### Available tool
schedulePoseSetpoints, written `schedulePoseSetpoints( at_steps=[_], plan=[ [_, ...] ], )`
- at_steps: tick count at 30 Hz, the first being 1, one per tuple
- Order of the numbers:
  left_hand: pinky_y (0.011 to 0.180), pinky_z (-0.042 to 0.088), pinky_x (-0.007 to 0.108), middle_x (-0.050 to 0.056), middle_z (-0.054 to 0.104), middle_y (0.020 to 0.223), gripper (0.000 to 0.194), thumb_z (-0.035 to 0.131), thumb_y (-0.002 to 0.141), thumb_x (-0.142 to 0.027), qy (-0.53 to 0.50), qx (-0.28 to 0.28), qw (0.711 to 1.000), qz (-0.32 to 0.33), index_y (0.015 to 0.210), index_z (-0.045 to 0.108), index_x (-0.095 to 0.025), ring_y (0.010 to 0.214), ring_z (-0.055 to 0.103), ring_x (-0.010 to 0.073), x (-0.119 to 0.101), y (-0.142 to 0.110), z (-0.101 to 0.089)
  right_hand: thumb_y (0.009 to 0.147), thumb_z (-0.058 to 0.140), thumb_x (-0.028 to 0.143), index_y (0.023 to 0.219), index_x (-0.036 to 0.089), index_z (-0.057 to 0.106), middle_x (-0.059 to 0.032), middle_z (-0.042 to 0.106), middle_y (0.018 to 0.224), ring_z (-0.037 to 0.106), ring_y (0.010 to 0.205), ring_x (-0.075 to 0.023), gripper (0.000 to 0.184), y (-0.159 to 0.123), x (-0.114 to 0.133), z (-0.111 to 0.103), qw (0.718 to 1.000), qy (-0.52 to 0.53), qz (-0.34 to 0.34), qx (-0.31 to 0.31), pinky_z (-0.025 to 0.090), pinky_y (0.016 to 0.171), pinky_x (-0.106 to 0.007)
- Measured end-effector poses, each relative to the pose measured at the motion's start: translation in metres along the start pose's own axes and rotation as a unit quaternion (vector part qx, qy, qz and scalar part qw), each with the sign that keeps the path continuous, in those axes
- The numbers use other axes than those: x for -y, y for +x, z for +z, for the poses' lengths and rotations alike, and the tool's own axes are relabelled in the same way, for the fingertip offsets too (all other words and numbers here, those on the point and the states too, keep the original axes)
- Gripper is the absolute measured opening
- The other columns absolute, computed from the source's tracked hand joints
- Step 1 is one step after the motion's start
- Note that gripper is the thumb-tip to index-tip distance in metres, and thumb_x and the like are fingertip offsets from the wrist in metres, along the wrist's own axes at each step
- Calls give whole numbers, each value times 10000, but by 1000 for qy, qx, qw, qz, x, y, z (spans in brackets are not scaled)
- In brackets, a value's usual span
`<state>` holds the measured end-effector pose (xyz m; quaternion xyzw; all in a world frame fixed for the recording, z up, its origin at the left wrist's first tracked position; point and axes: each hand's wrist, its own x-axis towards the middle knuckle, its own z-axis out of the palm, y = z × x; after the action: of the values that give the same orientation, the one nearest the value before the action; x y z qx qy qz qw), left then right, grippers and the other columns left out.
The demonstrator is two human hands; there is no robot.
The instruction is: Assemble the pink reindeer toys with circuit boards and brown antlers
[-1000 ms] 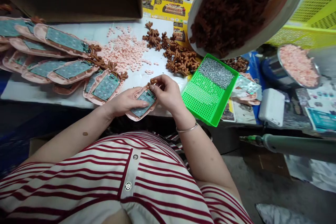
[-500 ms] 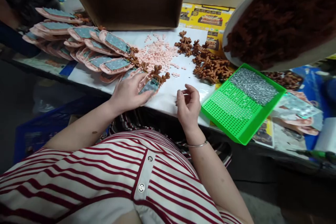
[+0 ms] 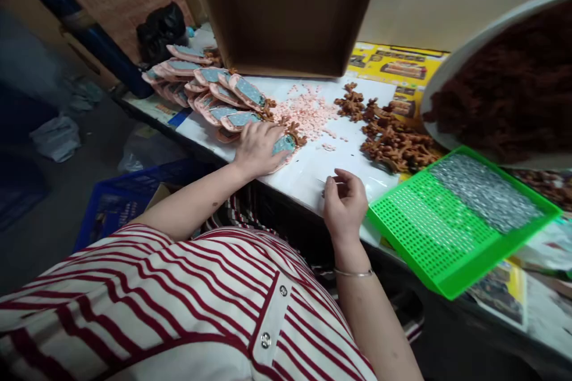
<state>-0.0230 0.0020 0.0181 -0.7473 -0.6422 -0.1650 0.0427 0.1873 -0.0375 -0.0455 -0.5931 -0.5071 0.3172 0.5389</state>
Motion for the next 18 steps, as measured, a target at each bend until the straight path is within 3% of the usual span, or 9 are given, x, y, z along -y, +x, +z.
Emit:
schedulePoseSetpoints(
  at_steps=[7, 12, 15, 18],
  plan=[
    [1264, 241, 570, 155, 524, 1555, 619, 494, 989, -565, 15, 21, 999, 21, 1476, 570, -191, 1466, 446, 331, -4, -18, 4, 758, 710, 394, 985, 200, 719, -7, 662, 763, 630, 604, -173, 299, -6, 4, -6, 999, -36, 8, -12, 549, 663, -388],
    [1323, 126, 544, 63, 475, 1621, 536, 388, 1044, -500, 20, 46, 992, 119, 1511, 543, -286, 1553, 358, 239, -15, -67, 0, 791, 716, 439, 1047, 220, 764, -64, 710, 859, 716, 769, -298, 341, -12, 8, -14, 996, -80, 1, 25, 602, 829, -609],
    [1347, 125, 446, -14, 505, 1600, 476, 350, 1064, -438, -8, 54, 981, 185, 1460, 600, -355, 1535, 384, 171, -26, -98, 6, 846, 682, 496, 1115, 370, 768, -95, 759, 994, 739, 964, -405, 310, -17, 11, -18, 993, -98, -39, 57, 551, 908, -724],
    [1326, 219, 339, -51, 545, 1561, 432, 373, 1066, -343, -57, 53, 967, 242, 1367, 678, -390, 1488, 441, 115, -19, -118, 20, 869, 640, 504, 1145, 524, 730, -76, 773, 1052, 726, 1023, -449, 291, -13, 11, -14, 987, -108, -93, 73, 518, 870, -779]
  ],
)
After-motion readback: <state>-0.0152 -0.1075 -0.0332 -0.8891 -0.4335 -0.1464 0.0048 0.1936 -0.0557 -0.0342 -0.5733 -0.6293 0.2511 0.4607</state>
